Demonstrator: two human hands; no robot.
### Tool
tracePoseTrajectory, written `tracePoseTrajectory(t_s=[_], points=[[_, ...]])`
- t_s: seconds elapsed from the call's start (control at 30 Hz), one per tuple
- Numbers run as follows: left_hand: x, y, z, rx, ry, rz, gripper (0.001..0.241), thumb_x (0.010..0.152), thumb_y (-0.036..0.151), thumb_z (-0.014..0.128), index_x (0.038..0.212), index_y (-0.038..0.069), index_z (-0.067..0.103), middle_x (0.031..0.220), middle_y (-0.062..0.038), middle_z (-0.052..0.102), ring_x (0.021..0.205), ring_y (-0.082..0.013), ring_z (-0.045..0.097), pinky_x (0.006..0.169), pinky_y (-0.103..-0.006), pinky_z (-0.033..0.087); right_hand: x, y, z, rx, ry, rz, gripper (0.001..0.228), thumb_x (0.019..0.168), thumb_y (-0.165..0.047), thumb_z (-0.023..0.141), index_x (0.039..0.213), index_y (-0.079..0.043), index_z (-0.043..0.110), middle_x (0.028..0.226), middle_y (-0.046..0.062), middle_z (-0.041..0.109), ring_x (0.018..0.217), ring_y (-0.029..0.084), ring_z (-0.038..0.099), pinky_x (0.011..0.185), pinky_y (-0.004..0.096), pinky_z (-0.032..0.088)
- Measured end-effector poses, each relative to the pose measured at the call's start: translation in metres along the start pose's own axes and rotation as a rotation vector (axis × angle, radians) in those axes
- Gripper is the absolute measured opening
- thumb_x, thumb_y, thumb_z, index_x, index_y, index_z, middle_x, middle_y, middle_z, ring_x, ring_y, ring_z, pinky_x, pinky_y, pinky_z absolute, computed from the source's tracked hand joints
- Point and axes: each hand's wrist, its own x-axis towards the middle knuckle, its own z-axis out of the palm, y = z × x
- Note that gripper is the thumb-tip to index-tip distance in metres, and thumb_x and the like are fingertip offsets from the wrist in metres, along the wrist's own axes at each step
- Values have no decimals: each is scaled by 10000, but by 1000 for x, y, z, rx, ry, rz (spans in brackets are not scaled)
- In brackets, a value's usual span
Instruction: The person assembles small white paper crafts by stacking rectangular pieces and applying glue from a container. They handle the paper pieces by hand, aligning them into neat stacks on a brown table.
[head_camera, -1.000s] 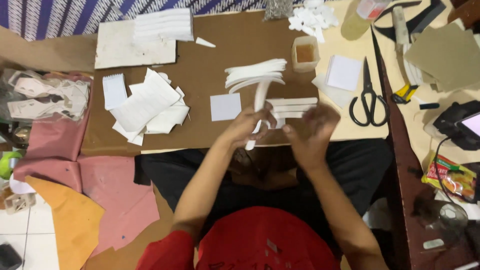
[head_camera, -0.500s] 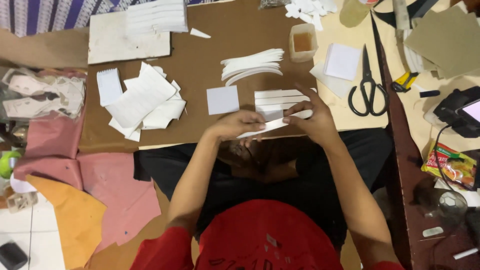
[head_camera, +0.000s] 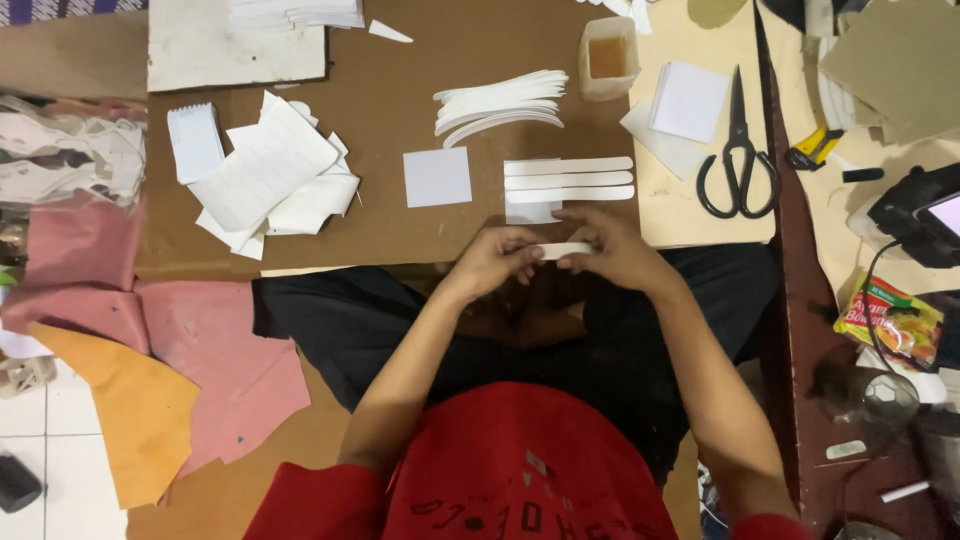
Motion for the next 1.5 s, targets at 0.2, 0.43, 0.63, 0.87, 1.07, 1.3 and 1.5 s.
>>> tracePoseTrajectory(t_s=[0.2,0.43,0.63,0.87,1.07,1.3,1.5], points=[[24,-31,-34,11,262,-68,291,895,154,803,1062,-61,700,827,-181,725,641,-192,722,572,-298,665,23,5,-19,-106,107,8,559,853,-67,780,1379,-31,593,915,135,762,749,216,693,722,333,572],[61,-16,-51,356,413,6,120,928,167,746,990,65,759,774,-89,766,598,-132,744,480,-240,633,68,27,-23,-266,254,49,427,879,-309,819,1272,-268,657,815,-57,747,861,110,678,883,295,502],[57,-5,-47,711,462,-95,208,861,328,785,863,120,793,757,-73,749,743,-255,758,644,-370,606,72,42,-16,-231,292,140,443,815,-342,841,1204,-259,646,805,-70,739,749,94,620,757,254,489],[31,20,-26,748,510,-13,208,869,256,784,885,49,767,820,-151,717,853,-370,737,710,-447,590,71,33,-12,-311,328,171,473,789,-372,859,1178,-243,625,841,-59,738,824,125,639,807,292,490],[41,-1,-43,675,535,-13,212,899,194,758,899,-14,719,733,-145,671,666,-284,708,579,-363,571,73,33,-12,-317,327,174,463,806,-327,852,1189,-202,623,858,-18,749,860,171,661,816,326,496],[46,-9,-51,484,460,-80,164,910,98,711,943,-53,658,677,-120,676,511,-184,701,462,-283,587,72,33,-13,-289,325,154,475,791,-309,859,1187,-205,618,831,-34,742,860,154,645,837,316,479],[49,-10,-50,421,459,-102,218,895,114,729,943,-82,645,674,-145,675,521,-190,699,472,-277,600,73,35,-14,-319,318,173,468,792,-364,845,1180,-248,610,827,-62,740,873,139,657,842,307,477]])
